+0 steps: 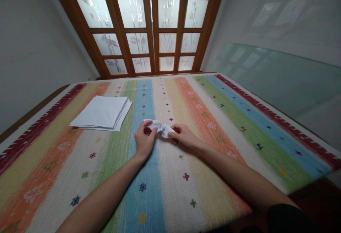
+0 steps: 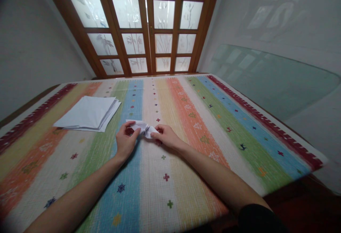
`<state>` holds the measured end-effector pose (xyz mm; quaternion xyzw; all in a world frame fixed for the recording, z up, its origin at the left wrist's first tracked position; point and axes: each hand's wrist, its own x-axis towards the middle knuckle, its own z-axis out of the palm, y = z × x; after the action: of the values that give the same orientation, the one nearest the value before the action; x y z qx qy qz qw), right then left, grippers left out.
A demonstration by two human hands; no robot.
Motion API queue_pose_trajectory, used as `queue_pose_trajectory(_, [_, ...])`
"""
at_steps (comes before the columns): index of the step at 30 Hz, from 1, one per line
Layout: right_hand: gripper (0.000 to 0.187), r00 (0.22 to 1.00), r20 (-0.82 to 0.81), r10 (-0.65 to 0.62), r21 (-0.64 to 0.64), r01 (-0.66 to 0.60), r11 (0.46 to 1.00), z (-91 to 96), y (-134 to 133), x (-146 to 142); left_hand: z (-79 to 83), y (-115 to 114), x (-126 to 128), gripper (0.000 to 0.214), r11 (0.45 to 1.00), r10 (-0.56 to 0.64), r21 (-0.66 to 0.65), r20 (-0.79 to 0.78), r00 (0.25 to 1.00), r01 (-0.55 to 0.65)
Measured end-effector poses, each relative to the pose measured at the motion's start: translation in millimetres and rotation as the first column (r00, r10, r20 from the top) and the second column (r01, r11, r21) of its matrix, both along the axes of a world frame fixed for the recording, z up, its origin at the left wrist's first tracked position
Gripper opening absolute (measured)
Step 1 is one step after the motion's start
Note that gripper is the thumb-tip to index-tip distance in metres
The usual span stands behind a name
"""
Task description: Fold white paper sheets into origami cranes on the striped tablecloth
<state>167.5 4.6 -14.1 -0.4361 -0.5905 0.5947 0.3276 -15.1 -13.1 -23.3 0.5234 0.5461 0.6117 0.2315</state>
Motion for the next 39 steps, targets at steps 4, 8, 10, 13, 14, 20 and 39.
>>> queue_pose_trajectory(4, [0.023, 0.998, -0.056, 0.013, -0.040, -0.016, 0.999, -1.4, 5, 5, 0.1, 6, -1, 0.028, 0.999, -0.022, -0.031, 0.278, 0.960, 0.032])
queue_pose_trajectory(8, [0.025, 0.987, -0.149, -0.051, -0.057, 0.043, 0.997, -4.6, 15, 12, 2.1, 11, -3, 0.046, 0.982, -0.085, -0.098, 0.530, 0.844, 0.161])
queue_pose_trajectory(10, [0.028, 0.975, -0.205, -0.090, -0.094, 0.071, 0.993, -6.3, 19, 15, 3.5, 11, -3, 0.051, 0.970, -0.099, -0.120, 0.600, 0.794, 0.211])
queue_pose_trajectory(13, [0.030, 0.958, -0.251, -0.137, -0.147, 0.102, 0.984, -7.8, 23, 17, 5.4, 11, -3, 0.052, 0.957, -0.117, -0.123, 0.664, 0.738, 0.262])
queue_pose_trajectory(14, [0.030, 0.955, -0.259, -0.146, -0.156, 0.108, 0.982, -7.9, 23, 17, 5.8, 11, -3, 0.052, 0.956, -0.119, -0.119, 0.679, 0.725, 0.269])
queue_pose_trajectory(20, [0.031, 0.940, -0.280, -0.195, -0.157, 0.156, 0.975, -6.8, 25, 20, 5.7, 12, -5, 0.045, 0.947, -0.133, -0.109, 0.719, 0.682, 0.301])
queue_pose_trajectory(39, [0.034, 0.921, -0.309, -0.240, -0.168, 0.195, 0.966, -7.3, 34, 31, 5.2, 13, -6, 0.033, 0.931, -0.149, -0.098, 0.776, 0.613, 0.351])
